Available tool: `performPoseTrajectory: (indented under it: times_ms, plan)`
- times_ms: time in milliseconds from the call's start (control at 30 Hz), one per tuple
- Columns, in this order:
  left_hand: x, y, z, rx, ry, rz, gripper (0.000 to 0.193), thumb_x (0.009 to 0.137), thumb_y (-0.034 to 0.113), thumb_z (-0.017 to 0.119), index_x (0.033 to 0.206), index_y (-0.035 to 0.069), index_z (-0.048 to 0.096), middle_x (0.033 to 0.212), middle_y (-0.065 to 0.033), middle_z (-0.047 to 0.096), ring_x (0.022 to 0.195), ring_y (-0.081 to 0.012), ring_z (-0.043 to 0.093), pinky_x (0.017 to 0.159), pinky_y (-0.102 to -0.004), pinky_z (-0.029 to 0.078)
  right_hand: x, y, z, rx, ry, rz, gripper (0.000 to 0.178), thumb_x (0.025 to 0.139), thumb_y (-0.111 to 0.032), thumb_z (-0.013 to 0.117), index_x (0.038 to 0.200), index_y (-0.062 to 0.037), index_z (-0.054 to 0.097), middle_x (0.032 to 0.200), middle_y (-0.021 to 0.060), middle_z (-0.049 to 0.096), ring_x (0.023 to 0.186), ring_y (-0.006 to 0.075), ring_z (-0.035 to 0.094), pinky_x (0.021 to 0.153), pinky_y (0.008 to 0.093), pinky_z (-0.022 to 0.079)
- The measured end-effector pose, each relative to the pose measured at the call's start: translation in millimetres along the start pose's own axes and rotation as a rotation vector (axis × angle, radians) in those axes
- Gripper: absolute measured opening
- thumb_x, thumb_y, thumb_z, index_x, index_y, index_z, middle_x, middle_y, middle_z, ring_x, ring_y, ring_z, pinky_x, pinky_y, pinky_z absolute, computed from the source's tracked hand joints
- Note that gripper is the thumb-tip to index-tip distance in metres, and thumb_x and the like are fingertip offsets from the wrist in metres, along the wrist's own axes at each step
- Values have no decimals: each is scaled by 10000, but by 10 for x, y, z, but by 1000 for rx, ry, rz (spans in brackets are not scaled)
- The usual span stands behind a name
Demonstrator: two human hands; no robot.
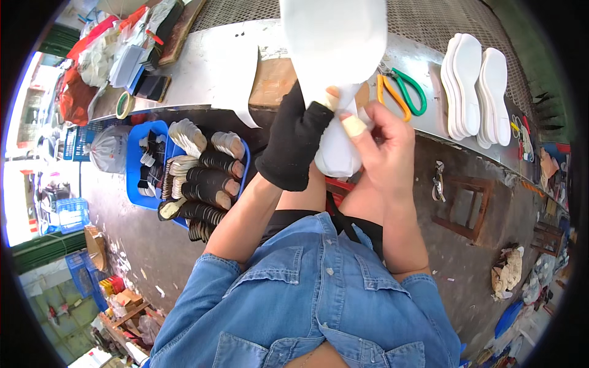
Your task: Manually assembling and trimming shoe upper and sole components using tape and scissors.
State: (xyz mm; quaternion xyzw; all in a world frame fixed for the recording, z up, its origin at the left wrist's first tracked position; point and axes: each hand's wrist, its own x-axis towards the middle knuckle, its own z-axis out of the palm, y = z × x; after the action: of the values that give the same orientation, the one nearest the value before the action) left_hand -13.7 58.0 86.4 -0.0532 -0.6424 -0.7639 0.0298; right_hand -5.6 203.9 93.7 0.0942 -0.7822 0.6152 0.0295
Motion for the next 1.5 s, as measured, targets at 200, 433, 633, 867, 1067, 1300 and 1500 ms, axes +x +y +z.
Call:
performPoseTrajectory:
  times_ms: [200,433,633,867,1067,1300,1500]
  plan:
    - [91,-16,-13,-159,60,-57,379,936,294,517,1156,-13,521,936,-66,604,846,-126,557,730,-265,467,30,115,173,241,56,-178,313,724,-198,741,857,27,568,650,79,587,546,102,531,503,237,418]
    - [94,26,-124,-183,-152,-215,368,821,193,657,1103,-25,564,1013,-103,622,900,-167,594,789,-301,482,136,139,-192,39,-110,-281,278,790,-232,690,857,15,580,703,42,582,568,84,517,510,225,416]
    - [-4,-40,-83,-305,-118,-186,614,777,323,687,1234,3,432,1192,-193,546,1041,-235,569,878,-371,484,44,194,-256,313,-197,-44,224,907,-201,562,878,18,603,722,1,577,576,23,517,483,167,435]
    - [-121,3,-46,-274,-142,-224,806,669,440,767,1247,0,418,1221,-207,515,1101,-296,540,923,-403,458,35,358,-150,725,-152,73,201,914,-203,554,909,-6,598,650,-31,538,538,8,476,449,156,374]
    - [-217,-130,-26,-305,-131,-40,710,683,176,767,1286,30,422,1240,-142,520,992,-190,585,639,-253,530,-42,368,-89,603,-30,139,197,919,-190,543,996,-9,555,680,-33,546,516,13,457,443,146,351]
    - [-268,-91,-112,-247,-115,-75,795,644,128,796,1311,38,372,1296,-148,474,1122,-241,519,832,-324,502,-102,318,-13,533,-139,157,240,925,-190,529,1099,-27,506,754,-9,561,537,24,476,444,160,367]
    - [-361,-73,-310,-170,-11,-50,888,624,290,832,1316,11,351,1293,-172,473,1159,-257,496,907,-360,451,463,844,-463,-477,139,-131,365,778,-186,630,1057,26,526,939,143,578,824,279,556,710,357,469]
